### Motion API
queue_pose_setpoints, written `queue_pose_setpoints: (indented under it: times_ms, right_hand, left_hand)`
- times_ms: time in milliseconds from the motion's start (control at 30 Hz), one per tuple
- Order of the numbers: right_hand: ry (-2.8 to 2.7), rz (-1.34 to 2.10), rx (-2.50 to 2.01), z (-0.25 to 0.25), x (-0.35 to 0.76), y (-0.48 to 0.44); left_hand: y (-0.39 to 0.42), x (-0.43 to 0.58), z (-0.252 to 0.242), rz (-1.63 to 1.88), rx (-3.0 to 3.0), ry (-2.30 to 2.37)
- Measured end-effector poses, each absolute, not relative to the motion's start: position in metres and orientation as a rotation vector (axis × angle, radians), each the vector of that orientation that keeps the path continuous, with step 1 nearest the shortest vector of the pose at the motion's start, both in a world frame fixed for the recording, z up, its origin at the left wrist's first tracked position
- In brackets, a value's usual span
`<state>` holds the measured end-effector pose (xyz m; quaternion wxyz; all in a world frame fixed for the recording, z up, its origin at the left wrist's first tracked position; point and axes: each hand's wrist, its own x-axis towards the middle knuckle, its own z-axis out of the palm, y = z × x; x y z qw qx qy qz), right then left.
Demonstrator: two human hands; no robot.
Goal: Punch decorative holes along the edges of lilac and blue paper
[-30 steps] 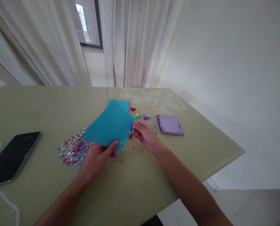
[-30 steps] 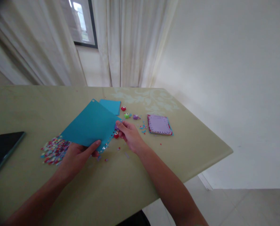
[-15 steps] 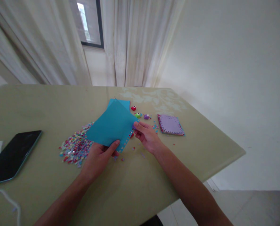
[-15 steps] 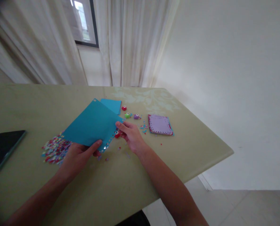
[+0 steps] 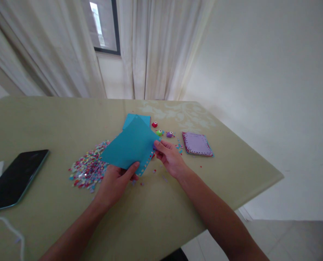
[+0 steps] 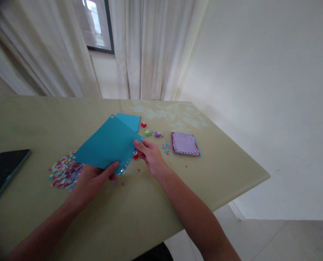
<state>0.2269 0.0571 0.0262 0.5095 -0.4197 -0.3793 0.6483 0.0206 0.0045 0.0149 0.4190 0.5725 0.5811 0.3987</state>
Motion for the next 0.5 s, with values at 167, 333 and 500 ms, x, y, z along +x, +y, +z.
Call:
queue_pose_setpoints:
  times_ms: [167,333,500]
  right_hand:
    - [-0.937,1.553,-1.015,0.0233,0.2262,0.0571]
    - [-0.95,1.53,-1.009,0.0221,0.2257,0.0565]
    - [-0.957,1.538,-0.985,0.0226,0.2251,0.0556]
  left_hand:
    - [0.0045,0.0226,0.0164,1.019,1.397,1.446]
    - [0.0055,0.0237,0.0145,1.029,1.374,1.426]
    - [0.0056,0.0243,0.0151,1.04,1.357,1.416]
